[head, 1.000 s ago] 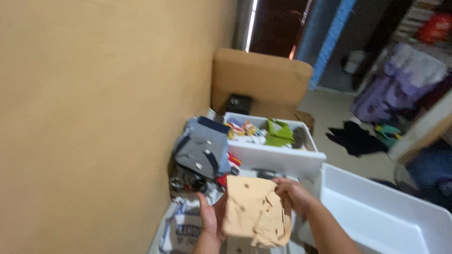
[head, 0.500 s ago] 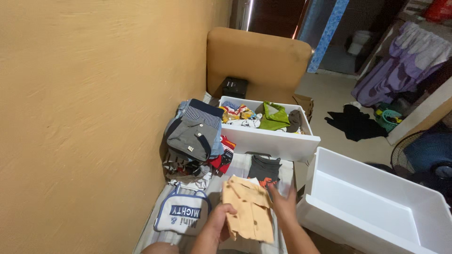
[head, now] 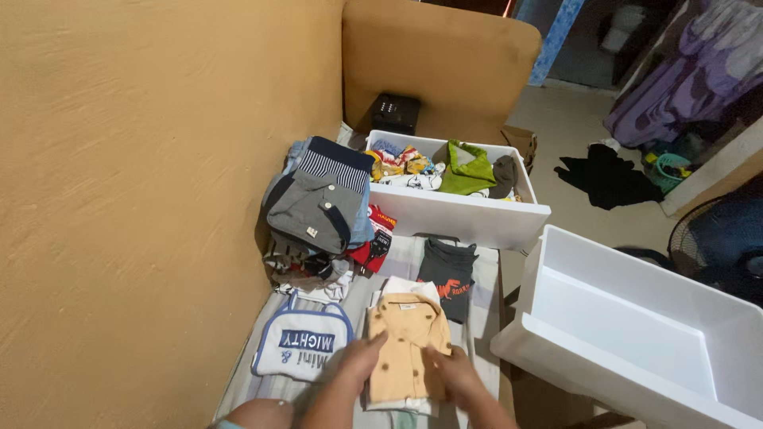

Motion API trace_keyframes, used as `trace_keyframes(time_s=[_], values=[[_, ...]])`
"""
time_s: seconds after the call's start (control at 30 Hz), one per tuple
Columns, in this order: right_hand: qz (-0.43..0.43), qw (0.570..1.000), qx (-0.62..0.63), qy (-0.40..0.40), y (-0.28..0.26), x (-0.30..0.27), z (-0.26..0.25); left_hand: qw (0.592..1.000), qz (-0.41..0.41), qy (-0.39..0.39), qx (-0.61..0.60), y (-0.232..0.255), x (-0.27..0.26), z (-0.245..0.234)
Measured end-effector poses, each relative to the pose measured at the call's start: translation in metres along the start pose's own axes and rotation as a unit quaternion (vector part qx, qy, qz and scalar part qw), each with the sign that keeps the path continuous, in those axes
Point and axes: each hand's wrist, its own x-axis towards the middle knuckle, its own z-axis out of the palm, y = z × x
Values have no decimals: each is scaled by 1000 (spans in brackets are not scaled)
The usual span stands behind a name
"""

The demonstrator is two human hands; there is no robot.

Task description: The person sorts baby clothes from a pile on a bed into white plastic bins, picking up items one at a time and smoothing them out on the bed before placing them into a bin.

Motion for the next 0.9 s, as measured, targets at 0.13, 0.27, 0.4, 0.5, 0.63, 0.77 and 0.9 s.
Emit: trace_keyframes(time_s=[0.13,0.27,0.4,0.5,0.63,0.77,0.9], values=[[-149,987,58,-31,39,10,1,996,82,31,-33,-22,33,9],[-164,985,9,46,28,10,5,947,109,-60,-296,-40,53,16],[-77,996,-20,-47,61,25,6,989,57,70,-121,-43,44,16],[-541,835,-85,50,66,37,12,974,89,52,-202,-40,40,18],[-238,964,120,-12,60,34,14,952,168,-26,-256,-43,52,4],[-277,958,57,-48,56,35,12,979,10,108,170,-46,34,-5],[-151,959,241,-20,41,32,15,993,112,-9,30,-48,35,15]])
